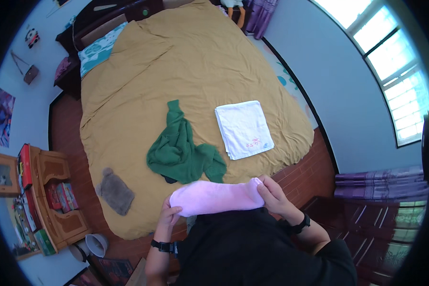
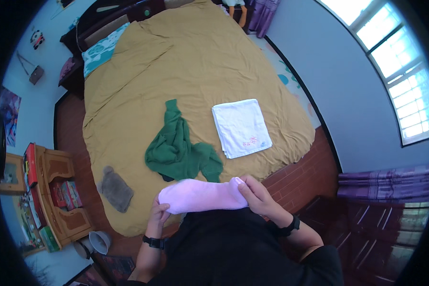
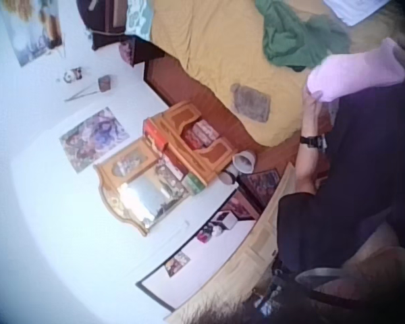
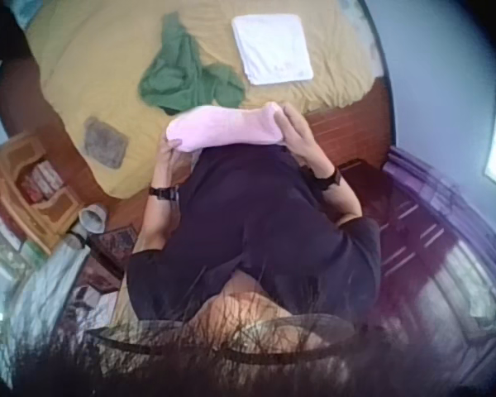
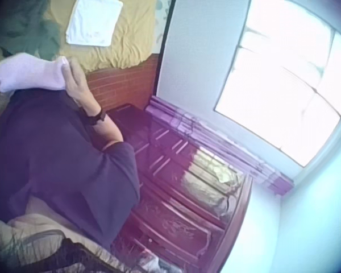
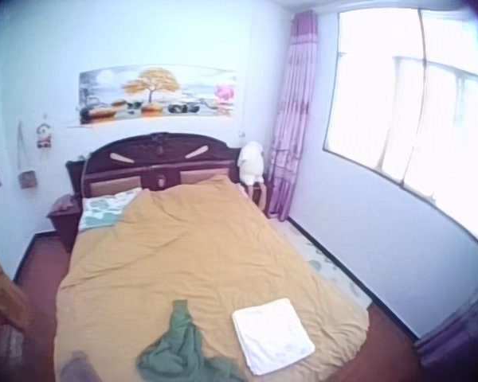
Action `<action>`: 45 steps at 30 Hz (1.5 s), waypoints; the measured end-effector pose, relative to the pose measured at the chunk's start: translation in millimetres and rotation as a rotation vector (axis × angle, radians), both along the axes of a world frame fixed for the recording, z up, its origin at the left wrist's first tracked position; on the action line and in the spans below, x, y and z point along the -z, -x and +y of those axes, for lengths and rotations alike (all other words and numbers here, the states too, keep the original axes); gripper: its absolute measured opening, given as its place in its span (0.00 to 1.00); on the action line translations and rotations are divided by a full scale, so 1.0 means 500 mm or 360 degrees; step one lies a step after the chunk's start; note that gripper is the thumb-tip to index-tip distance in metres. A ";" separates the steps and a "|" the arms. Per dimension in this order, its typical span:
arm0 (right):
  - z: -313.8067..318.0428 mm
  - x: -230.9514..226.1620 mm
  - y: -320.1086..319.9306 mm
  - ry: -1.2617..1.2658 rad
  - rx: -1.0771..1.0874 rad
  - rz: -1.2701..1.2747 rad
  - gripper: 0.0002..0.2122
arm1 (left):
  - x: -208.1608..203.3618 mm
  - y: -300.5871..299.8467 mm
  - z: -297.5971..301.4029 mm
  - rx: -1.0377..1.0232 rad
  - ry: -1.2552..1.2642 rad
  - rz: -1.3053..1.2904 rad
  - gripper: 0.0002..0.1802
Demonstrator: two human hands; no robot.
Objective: The person picks up folded clothes from a bed, including a pink garment and black pants, and places them into a wooden closet. The person then picks up several white cloths, a green sweater, and a black tank top, folding each item by hand on the bed before placing them into the closet.
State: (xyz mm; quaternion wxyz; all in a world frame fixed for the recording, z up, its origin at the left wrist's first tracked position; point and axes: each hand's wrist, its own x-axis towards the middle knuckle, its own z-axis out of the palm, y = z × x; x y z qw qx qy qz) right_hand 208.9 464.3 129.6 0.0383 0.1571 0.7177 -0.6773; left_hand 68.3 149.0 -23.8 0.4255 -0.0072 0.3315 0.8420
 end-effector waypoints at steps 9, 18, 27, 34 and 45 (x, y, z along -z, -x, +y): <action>0.124 0.037 0.010 -0.0314 0.0467 0.0177 0.08 | -0.090 0.031 0.119 0.0304 0.0262 0.0218 0.35; 0.384 0.138 -0.070 -0.0429 0.0648 0.0372 0.06 | -0.081 0.039 0.266 0.0356 0.0928 0.1113 0.10; 0.607 0.261 -0.027 -0.0241 0.0405 -0.0192 0.07 | -0.023 0.107 0.461 0.0962 0.1198 0.0919 0.08; 0.844 0.657 0.287 -0.0406 0.0455 -0.0269 0.12 | 0.341 0.349 0.703 0.0703 0.1282 0.0670 0.12; 0.890 0.952 0.491 -0.0574 0.0614 -0.0132 0.13 | 0.695 0.485 0.807 -0.0204 0.1265 0.0758 0.08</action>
